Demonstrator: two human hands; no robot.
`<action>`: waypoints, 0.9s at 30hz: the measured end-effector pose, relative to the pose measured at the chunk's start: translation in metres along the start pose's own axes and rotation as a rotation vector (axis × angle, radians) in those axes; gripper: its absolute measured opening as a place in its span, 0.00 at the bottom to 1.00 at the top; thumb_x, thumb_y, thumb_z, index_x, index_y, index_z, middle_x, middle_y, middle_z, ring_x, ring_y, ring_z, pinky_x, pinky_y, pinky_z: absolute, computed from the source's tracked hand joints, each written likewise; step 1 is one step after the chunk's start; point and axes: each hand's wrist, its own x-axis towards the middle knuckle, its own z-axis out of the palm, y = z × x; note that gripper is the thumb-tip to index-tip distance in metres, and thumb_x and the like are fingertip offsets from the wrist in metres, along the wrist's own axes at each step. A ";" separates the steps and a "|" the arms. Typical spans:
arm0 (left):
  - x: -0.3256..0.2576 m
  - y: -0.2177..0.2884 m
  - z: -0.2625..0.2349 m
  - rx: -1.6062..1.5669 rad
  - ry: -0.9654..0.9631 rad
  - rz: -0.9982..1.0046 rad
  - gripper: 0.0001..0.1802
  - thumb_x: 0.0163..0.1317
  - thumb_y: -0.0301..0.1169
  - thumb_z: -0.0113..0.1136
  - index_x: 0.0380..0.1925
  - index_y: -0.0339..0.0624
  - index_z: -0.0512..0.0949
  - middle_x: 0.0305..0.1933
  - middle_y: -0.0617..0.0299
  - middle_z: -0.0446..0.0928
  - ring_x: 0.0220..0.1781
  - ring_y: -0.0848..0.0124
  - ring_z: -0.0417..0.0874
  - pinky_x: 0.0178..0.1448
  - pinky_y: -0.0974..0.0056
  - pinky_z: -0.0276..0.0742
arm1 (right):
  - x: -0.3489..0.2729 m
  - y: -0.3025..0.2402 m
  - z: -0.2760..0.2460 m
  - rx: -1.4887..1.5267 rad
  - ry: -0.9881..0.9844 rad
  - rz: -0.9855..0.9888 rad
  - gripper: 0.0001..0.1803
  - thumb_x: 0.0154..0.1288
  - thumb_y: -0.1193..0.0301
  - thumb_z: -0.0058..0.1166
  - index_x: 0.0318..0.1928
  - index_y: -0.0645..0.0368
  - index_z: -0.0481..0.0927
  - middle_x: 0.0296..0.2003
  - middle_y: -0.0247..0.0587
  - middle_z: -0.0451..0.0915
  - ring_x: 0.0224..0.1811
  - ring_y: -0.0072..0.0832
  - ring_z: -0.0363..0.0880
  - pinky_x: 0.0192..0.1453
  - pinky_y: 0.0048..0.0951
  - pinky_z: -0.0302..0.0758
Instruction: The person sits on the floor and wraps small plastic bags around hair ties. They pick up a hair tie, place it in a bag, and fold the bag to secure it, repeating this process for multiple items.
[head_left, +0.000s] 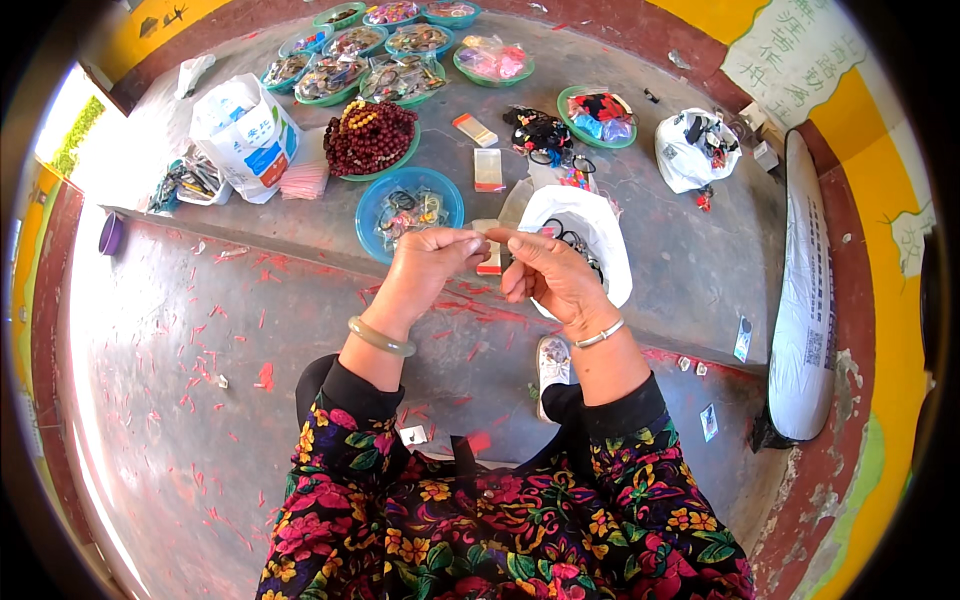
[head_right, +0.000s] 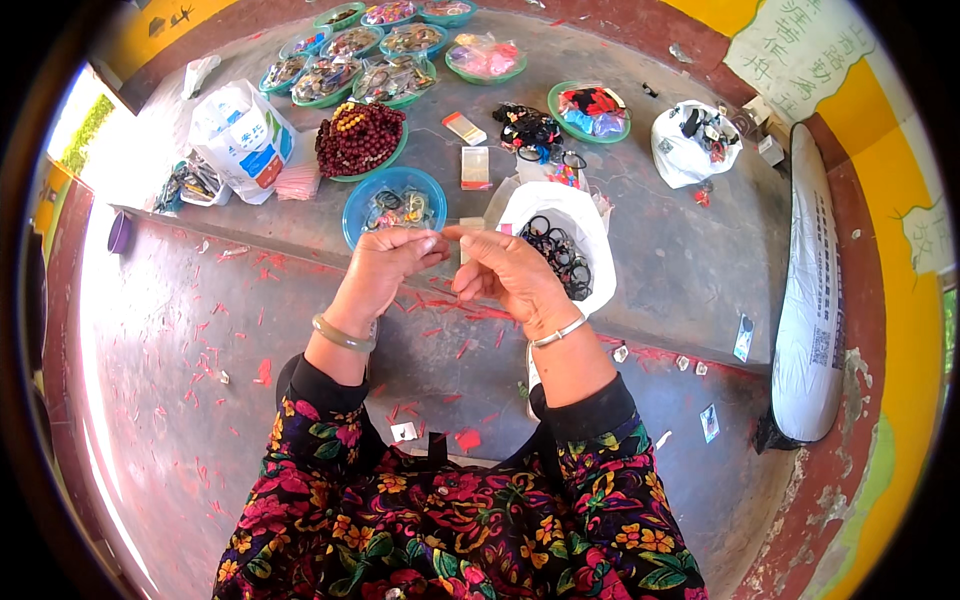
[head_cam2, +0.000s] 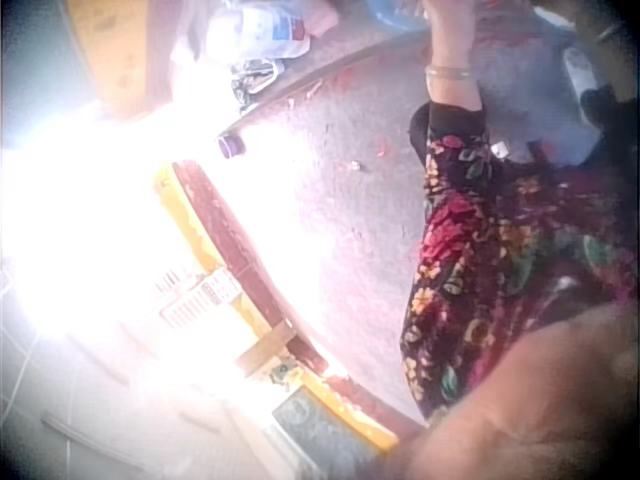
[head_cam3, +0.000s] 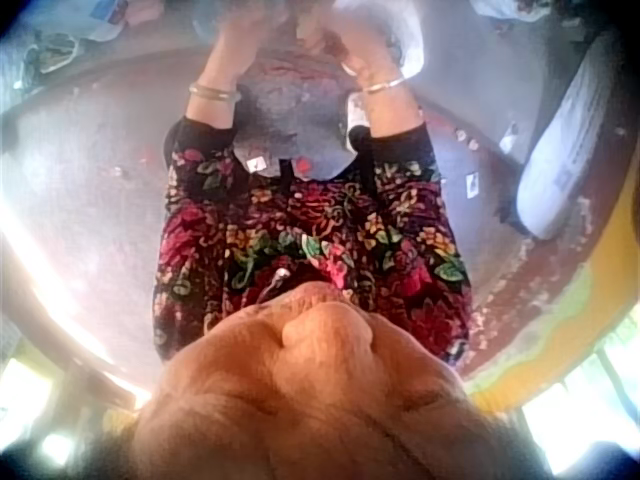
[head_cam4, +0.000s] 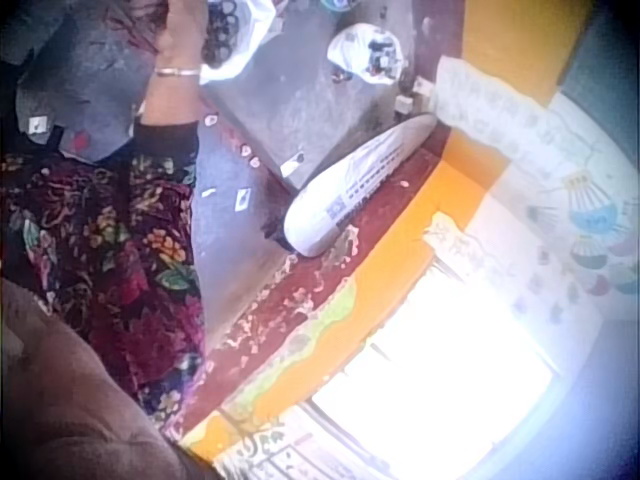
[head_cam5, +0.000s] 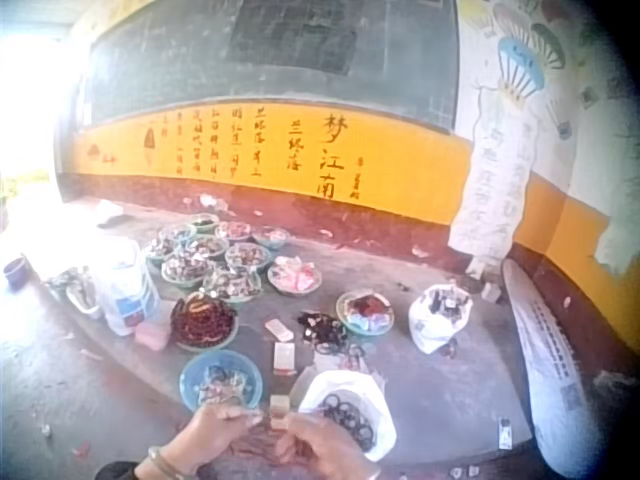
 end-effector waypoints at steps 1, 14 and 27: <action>0.000 0.000 0.000 -0.002 -0.003 -0.002 0.11 0.63 0.22 0.52 0.43 0.27 0.76 0.42 0.51 0.79 0.44 0.64 0.82 0.51 0.65 0.79 | 0.001 0.000 -0.001 -0.033 -0.020 0.006 0.19 0.63 0.63 0.53 0.49 0.62 0.76 0.22 0.36 0.80 0.22 0.23 0.79 0.30 0.23 0.78; -0.002 0.005 0.006 0.102 0.013 -0.028 0.12 0.64 0.28 0.54 0.45 0.34 0.78 0.43 0.57 0.79 0.44 0.70 0.81 0.43 0.68 0.80 | 0.001 0.000 -0.003 -0.176 0.000 0.031 0.15 0.62 0.67 0.54 0.45 0.65 0.79 0.21 0.38 0.80 0.20 0.24 0.79 0.27 0.22 0.78; -0.003 0.003 0.006 -0.021 -0.019 -0.020 0.12 0.64 0.29 0.53 0.44 0.35 0.78 0.42 0.57 0.80 0.43 0.70 0.81 0.44 0.70 0.80 | 0.000 0.001 -0.001 -0.268 -0.052 0.009 0.17 0.63 0.67 0.53 0.48 0.64 0.77 0.21 0.41 0.80 0.20 0.24 0.80 0.23 0.19 0.78</action>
